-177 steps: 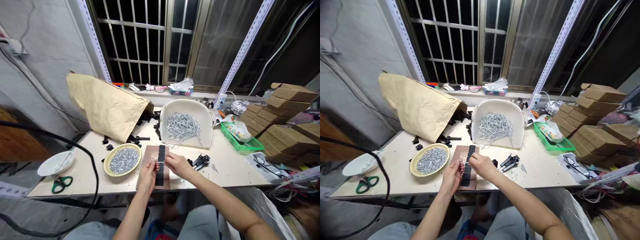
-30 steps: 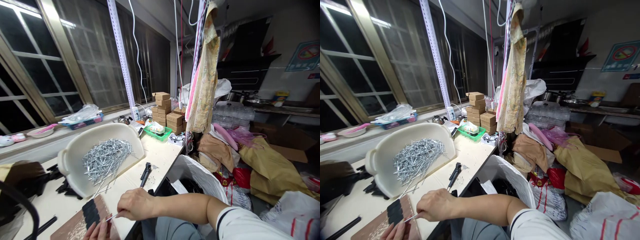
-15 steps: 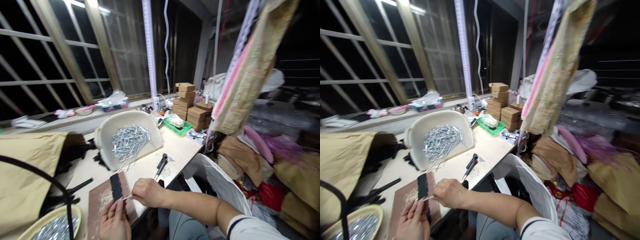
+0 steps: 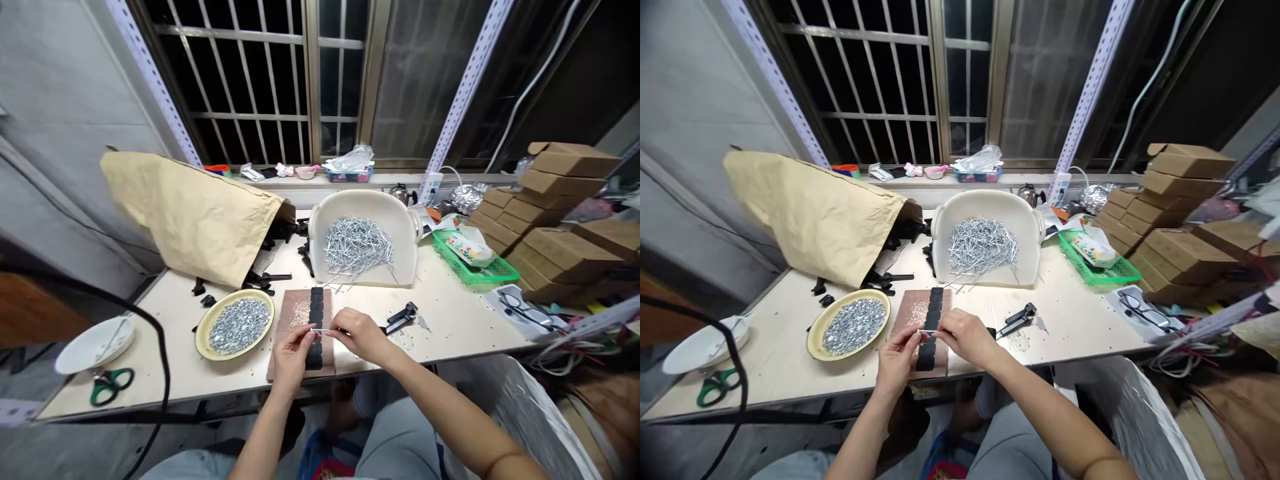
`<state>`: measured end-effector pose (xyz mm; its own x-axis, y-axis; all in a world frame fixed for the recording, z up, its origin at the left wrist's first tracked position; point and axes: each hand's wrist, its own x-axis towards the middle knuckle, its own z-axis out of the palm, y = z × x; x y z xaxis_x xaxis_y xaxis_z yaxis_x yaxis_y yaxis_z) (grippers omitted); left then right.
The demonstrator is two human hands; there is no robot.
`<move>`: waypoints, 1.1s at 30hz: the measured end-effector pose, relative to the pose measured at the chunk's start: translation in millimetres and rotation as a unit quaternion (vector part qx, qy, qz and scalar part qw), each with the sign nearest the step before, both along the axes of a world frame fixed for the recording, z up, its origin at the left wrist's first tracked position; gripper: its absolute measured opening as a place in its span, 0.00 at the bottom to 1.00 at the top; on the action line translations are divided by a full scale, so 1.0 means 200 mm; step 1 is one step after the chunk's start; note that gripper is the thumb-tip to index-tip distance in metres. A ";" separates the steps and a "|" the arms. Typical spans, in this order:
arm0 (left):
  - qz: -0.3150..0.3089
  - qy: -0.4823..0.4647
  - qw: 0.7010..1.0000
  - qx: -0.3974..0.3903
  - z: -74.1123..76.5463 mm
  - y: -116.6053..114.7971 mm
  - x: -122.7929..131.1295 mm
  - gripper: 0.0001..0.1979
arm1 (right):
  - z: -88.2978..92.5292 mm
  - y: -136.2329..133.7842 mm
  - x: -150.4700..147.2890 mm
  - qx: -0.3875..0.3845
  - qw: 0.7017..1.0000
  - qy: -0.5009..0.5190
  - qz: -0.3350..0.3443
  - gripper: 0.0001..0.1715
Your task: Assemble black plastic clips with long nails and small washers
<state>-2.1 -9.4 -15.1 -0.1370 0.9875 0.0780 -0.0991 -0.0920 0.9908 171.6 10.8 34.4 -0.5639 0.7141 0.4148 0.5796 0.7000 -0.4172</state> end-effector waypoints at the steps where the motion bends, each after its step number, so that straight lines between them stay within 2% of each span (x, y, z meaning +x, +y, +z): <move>1: 0.000 0.013 1.000 0.013 0.00 0.00 -0.01 0.11 | 0.00 0.00 0.00 0.007 1.000 -0.006 0.004 0.12; 9: -0.007 0.119 0.989 0.083 0.05 -0.03 -0.03 0.07 | 0.03 -0.02 0.01 0.092 0.993 -0.073 0.020 0.18; 13: -0.011 0.128 0.988 0.085 0.04 -0.04 -0.04 0.08 | 0.04 -0.04 0.01 0.059 0.996 -0.053 0.039 0.14; 17: -0.021 0.115 0.990 0.083 0.02 -0.04 -0.04 0.08 | 0.00 -0.04 0.03 -0.014 0.998 0.008 0.055 0.09; 19: -0.022 0.109 0.991 0.075 0.02 -0.04 -0.04 0.13 | -0.04 0.02 0.02 -0.038 0.998 0.028 0.042 0.07; 22: -0.006 0.103 0.994 0.048 0.02 -0.03 -0.03 0.24 | -0.10 0.20 0.01 -0.077 0.996 0.014 -0.038 0.06; 24: 0.004 0.105 0.994 0.030 0.02 -0.04 -0.04 0.24 | -0.14 0.34 -0.01 -0.116 0.989 -0.005 -0.093 0.06; 26: 0.007 0.111 0.994 0.014 0.01 -0.05 -0.07 0.22 | -0.17 0.41 -0.02 -0.145 0.984 -0.018 -0.102 0.07; 28: 0.027 0.109 0.994 0.005 0.00 -0.05 -0.11 0.21 | -0.20 0.41 -0.02 -0.164 0.984 -0.028 -0.059 0.08; 31: 0.077 0.098 0.992 -0.009 0.00 -0.06 -0.18 0.21 | -0.23 0.34 -0.01 -0.233 0.966 -0.061 0.096 0.08; 32: 0.089 0.096 0.991 -0.015 0.00 -0.06 -0.19 0.21 | -0.23 0.33 -0.01 -0.254 0.957 -0.058 0.125 0.08; 33: 0.093 0.097 0.991 -0.020 0.01 -0.06 -0.20 0.21 | -0.23 0.33 -0.01 -0.266 0.955 -0.043 0.122 0.09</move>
